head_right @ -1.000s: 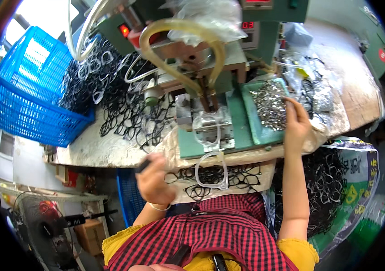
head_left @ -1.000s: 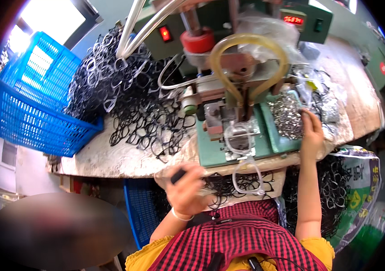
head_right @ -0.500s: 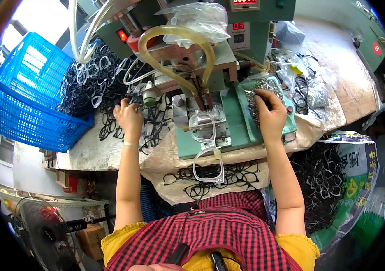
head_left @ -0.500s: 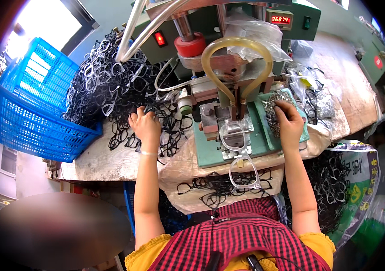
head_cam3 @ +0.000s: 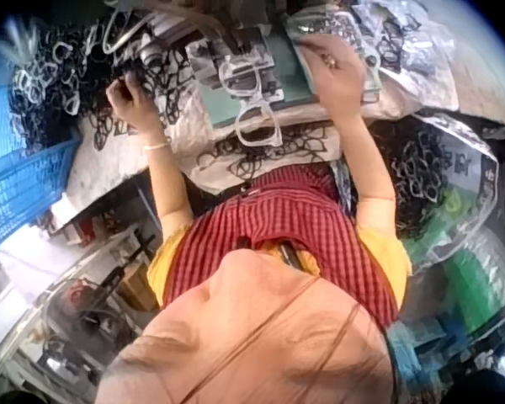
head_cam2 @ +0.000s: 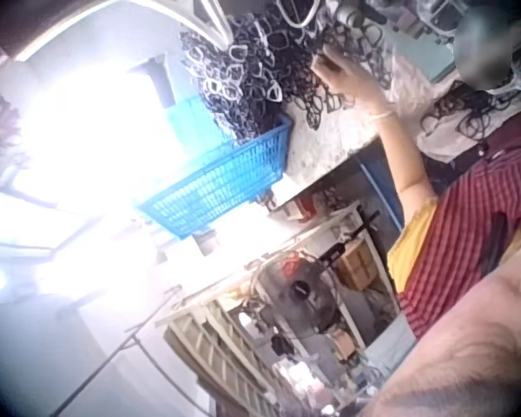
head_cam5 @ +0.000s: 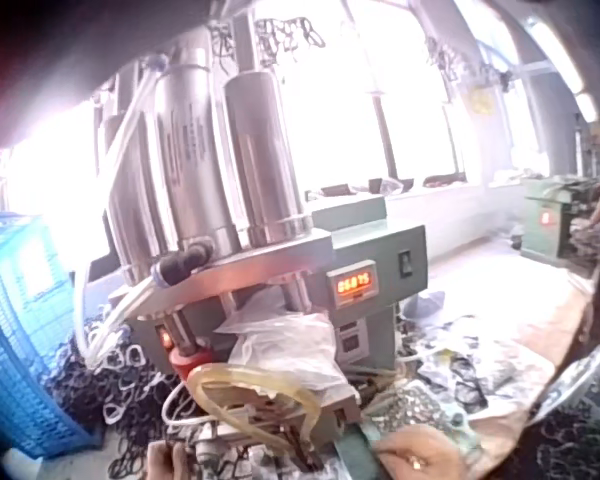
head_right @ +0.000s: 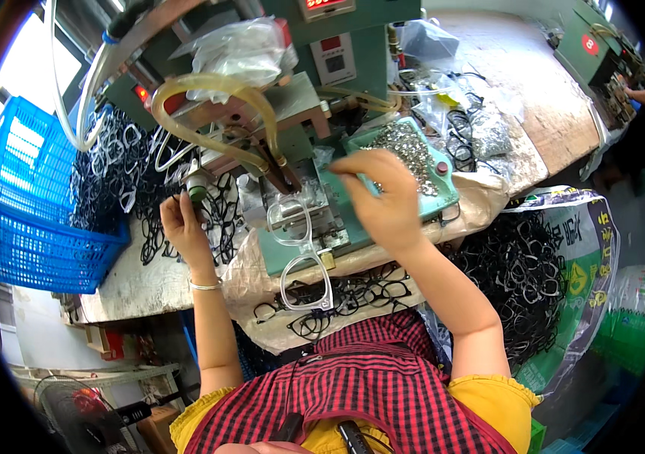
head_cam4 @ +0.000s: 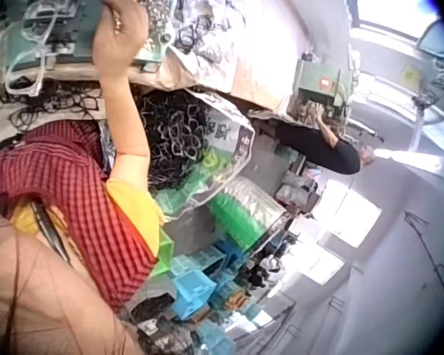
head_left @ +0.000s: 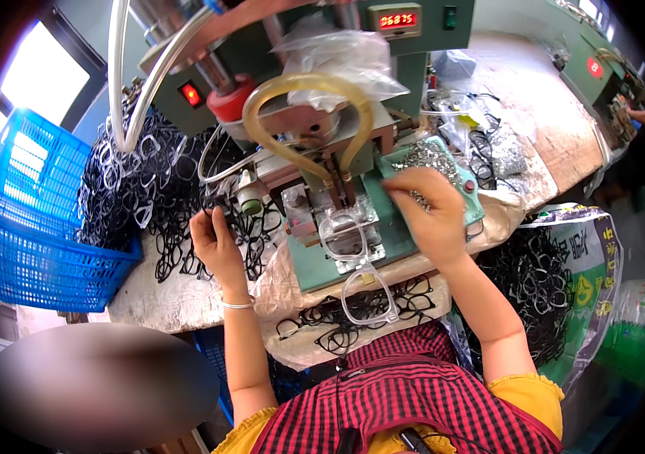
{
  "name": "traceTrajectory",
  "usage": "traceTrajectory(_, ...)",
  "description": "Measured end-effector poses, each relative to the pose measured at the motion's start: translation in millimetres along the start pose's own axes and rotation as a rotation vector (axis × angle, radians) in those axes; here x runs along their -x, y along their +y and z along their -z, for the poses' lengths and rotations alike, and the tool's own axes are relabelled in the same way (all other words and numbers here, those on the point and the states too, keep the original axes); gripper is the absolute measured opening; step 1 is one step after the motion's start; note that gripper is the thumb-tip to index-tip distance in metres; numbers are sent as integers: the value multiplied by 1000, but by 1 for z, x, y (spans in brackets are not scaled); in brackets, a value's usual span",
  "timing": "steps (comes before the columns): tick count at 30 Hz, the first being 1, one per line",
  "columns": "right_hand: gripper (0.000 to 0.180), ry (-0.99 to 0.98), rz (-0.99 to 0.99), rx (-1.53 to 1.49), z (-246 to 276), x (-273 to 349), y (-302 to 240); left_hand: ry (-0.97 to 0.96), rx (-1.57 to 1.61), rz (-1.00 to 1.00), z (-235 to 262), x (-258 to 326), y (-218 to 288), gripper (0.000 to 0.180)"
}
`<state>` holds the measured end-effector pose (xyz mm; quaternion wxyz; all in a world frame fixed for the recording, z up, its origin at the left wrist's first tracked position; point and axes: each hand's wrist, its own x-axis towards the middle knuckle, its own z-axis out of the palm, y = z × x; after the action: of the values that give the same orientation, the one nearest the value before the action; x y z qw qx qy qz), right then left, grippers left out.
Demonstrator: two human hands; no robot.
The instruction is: The person assembles eyeglasses by hand at a workstation. They pick up frames, place them into a machine jig, and insert small metal components into the frame arms. The person repeatedly handles frames and components, moving finished items aside.
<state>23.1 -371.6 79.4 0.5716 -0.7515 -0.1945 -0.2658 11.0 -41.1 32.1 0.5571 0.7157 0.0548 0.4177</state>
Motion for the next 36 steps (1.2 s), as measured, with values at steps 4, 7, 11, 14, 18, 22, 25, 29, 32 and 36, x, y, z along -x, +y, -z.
traceTrajectory(4,20,16,-92,-173,-35,-5,-3,27,248,198,-4,31,-10,16)
traceTrajectory(7,32,30,-210,-255,-43,9,-6,81,412,342,-1,53,-13,15)
traceTrajectory(11,45,-39,-315,-374,-41,2,-10,-67,603,-2,-14,34,65,17)
traceTrajectory(14,45,-58,-319,-510,-45,0,-16,-187,505,-346,-35,19,122,20)
traceTrajectory(18,47,-51,-397,-568,-43,3,-41,-160,356,-275,-40,7,137,18)
traceTrajectory(22,38,-129,-340,-473,-22,7,-40,-364,270,-535,-44,31,126,18)
traceTrajectory(25,26,-111,37,358,4,3,20,-609,61,-663,-45,52,131,9)
traceTrajectory(29,21,-53,-73,757,39,21,84,-729,-28,-853,-58,57,115,19)
traceTrajectory(32,17,-42,-21,667,40,30,94,-723,-30,-847,-58,58,112,18)
traceTrajectory(36,17,-251,157,648,24,17,86,-740,-9,-816,-57,55,114,18)
